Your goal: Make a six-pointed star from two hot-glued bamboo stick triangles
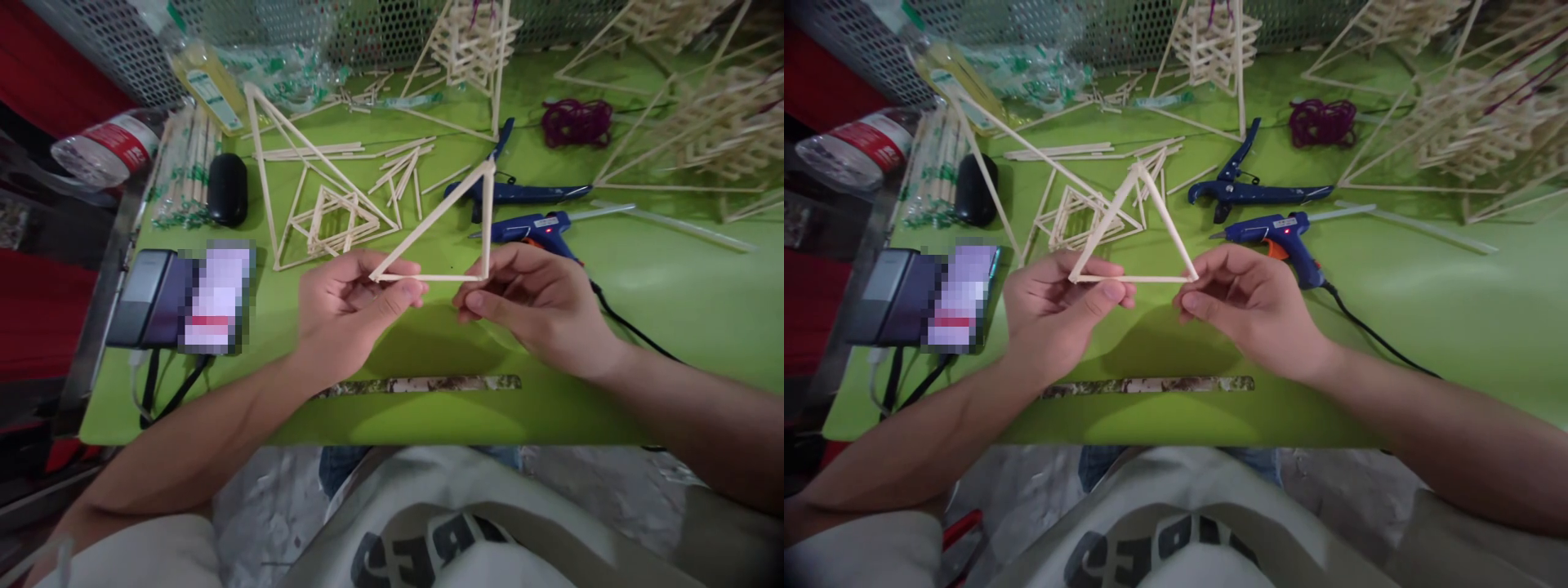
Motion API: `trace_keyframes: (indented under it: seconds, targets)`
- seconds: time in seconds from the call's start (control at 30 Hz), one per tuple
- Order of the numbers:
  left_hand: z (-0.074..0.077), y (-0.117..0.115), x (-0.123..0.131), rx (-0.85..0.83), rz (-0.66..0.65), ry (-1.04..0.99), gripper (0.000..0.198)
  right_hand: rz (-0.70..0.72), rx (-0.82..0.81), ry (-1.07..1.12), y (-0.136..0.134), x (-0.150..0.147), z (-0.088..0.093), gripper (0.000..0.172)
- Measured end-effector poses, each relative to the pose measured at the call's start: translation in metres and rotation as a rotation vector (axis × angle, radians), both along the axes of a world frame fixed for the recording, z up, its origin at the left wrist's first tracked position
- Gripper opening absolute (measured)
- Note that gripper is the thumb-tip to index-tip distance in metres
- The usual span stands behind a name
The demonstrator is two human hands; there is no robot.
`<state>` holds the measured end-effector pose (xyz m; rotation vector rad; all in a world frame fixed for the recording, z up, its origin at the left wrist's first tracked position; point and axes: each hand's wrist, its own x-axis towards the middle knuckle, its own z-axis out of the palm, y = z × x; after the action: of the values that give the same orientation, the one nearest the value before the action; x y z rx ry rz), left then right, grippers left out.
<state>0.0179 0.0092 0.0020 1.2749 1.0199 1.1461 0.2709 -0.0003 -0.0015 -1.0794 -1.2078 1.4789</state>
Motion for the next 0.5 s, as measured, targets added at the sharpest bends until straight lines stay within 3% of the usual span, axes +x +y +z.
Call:
trace_keyframes:
  seconds: [0.23, 0.37, 0.5]
  targets:
    - [0.002, 0.003, -0.002, 0.048, 0.091, 0.129, 0.023, -0.053, -0.025, -0.054, 0.009, 0.004, -0.005, 0.037]
    - [-0.002, 0.007, -0.002, 0.205, 0.127, 0.138, 0.014, 0.146, -0.065, 0.026, 0.005, 0.007, 0.004, 0.029]
    - [-0.016, 0.019, -0.003, 0.498, 0.104, 0.045, 0.011, 0.367, -0.044, 0.224, 0.0, 0.014, 0.009, 0.014]
